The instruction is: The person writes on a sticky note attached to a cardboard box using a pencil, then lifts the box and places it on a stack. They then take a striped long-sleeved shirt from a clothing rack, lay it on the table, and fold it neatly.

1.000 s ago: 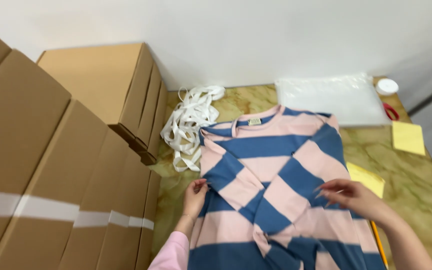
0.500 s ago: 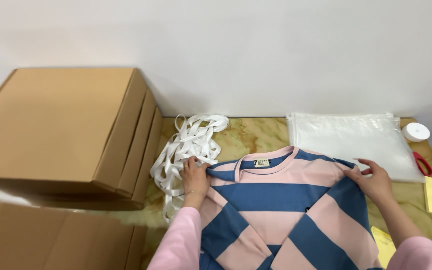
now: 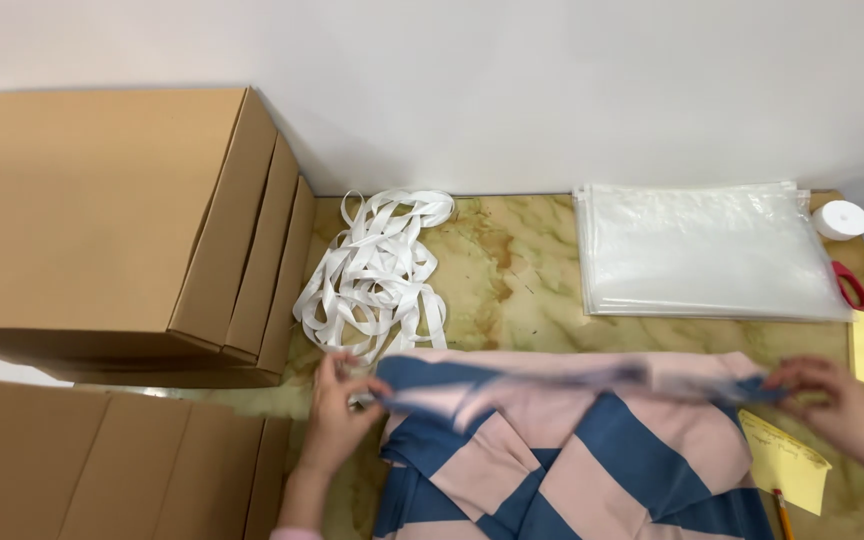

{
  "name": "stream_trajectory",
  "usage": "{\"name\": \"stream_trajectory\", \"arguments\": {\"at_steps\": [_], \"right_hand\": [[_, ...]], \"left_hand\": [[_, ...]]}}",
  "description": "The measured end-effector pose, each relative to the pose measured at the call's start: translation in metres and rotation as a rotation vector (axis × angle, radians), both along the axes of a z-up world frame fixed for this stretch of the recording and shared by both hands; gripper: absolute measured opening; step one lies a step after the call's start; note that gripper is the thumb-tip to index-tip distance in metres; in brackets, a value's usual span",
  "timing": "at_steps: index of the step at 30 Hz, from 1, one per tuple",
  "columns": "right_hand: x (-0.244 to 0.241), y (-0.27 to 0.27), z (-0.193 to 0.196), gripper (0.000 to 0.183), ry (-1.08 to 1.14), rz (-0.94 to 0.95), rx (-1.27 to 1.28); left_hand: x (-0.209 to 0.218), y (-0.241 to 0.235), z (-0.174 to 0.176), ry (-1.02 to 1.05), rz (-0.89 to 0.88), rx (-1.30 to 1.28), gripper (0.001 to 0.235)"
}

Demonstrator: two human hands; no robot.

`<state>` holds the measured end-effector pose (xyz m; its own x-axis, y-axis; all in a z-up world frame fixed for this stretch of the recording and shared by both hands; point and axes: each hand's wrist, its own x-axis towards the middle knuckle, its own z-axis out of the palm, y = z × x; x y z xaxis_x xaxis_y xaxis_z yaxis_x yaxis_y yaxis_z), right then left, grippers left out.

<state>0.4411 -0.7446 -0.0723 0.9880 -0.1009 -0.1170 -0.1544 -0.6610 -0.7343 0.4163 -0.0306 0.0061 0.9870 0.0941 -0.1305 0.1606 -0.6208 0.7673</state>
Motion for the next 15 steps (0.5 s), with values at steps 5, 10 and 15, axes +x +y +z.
{"name": "stream_trajectory", "arguments": {"at_steps": [5, 10, 15], "right_hand": [[-0.025, 0.031, 0.032, 0.043, 0.266, -0.193, -0.121], [0.019, 0.124, 0.103, 0.062, 0.385, -0.384, -0.232], [0.077, 0.095, 0.034, 0.072, 0.751, -0.223, -0.359]], "left_hand": [[-0.021, 0.012, -0.031, 0.376, 0.036, -0.057, 0.056], [0.033, 0.01, -0.028, 0.365, 0.292, -0.039, 0.064], [0.085, -0.006, -0.026, 0.798, 0.013, 0.12, 0.059]]}}
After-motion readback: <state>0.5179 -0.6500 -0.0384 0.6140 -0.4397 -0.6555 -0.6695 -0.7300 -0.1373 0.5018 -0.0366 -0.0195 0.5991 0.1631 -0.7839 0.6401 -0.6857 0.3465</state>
